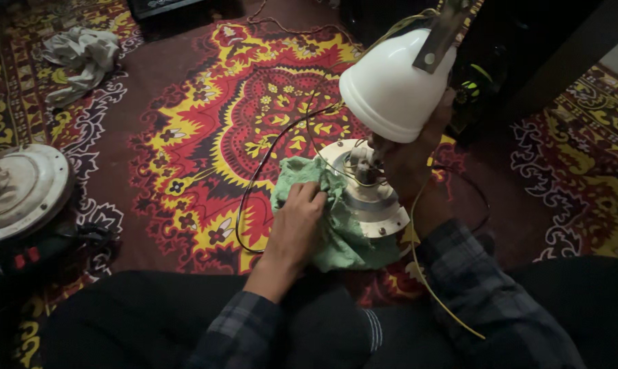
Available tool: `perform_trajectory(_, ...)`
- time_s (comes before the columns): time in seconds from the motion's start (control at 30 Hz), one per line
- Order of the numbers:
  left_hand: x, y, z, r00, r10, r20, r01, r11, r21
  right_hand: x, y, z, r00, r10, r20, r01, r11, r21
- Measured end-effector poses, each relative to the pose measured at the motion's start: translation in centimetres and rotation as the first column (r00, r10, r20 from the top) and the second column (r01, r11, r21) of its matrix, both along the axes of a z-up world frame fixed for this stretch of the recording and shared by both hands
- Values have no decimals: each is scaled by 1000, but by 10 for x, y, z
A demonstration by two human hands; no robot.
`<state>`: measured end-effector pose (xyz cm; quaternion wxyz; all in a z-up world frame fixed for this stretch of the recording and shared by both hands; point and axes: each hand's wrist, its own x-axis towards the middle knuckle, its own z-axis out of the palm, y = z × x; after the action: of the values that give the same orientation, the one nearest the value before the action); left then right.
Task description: The person wipes down the central housing and motor assembly of a ceiling fan with a green cloth, cleaning the various surfaces and the support rod.
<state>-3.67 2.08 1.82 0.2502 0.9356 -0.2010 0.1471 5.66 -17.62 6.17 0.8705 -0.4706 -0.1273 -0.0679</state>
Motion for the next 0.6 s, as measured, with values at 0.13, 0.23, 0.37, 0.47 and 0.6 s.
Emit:
perform_trajectory(0.13,1,0,-4,1000,-4,29,3,1000,17,1,1,0,1000,-21,12,21,1000,1)
perform_trajectory(0.23,2,2,-6,1000,-18,21,17,1000,18,2,1,-2,999,-30,20,30,1000,5)
perform_trajectory(0.37,5,1,-6,999,-7,46,5,999,35,7,-2,-4,999,-28,41,28,1000,9)
perform_trajectory(0.47,3,1,-5,999,-11,42,11,1000,13,5,-3,-9,999,-13,53,13,1000,12)
perform_trajectory(0.6,6,1,-7,999,-20,46,21,1000,-23,7,-4,-6,995,13,100,-12,1000,-14)
